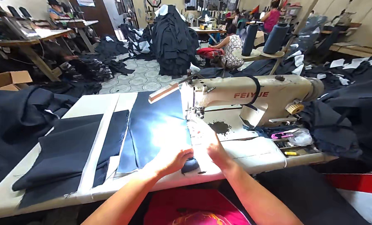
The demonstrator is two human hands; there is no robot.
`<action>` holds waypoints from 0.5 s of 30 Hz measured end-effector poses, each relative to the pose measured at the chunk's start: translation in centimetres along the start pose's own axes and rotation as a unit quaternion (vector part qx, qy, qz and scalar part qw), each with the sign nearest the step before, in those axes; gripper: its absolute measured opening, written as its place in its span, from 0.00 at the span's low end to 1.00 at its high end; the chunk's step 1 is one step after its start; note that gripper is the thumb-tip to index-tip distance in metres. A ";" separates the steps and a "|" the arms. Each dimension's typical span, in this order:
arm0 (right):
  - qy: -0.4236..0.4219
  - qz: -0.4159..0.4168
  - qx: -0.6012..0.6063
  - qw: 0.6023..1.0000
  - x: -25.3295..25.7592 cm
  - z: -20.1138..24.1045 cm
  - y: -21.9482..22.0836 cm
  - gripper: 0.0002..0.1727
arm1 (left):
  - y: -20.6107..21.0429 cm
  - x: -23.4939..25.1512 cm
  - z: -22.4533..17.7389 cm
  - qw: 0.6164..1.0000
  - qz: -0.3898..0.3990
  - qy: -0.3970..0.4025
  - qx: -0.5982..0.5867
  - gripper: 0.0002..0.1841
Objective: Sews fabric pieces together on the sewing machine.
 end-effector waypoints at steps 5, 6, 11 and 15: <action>-0.026 -0.073 -0.120 0.990 1.1 -0.8 2.3 0.09 | -1.7 0.9 -0.6 0.957 -0.264 -0.006 -0.115 0.13; -0.012 -0.054 -0.182 0.982 1.0 -1.0 2.7 0.10 | -2.5 1.7 -0.8 0.952 -0.261 -0.062 -0.149 0.15; 0.047 0.028 -0.225 0.973 -0.1 -2.3 3.8 0.15 | -3.2 5.2 0.5 0.929 -0.263 -0.167 -0.200 0.15; 0.033 0.050 -0.282 0.958 -1.1 -2.5 3.0 0.16 | -2.8 6.8 3.3 0.893 -0.279 -0.202 -0.290 0.17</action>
Point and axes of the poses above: each hand's wrist, its own x-axis towards the middle knuckle, its own y-axis out of the palm, z = x × y, the point moved 2 cm from there along x, towards the middle knuckle, and after that the axes turned 10 degrees about -x, right-handed, at the moved point
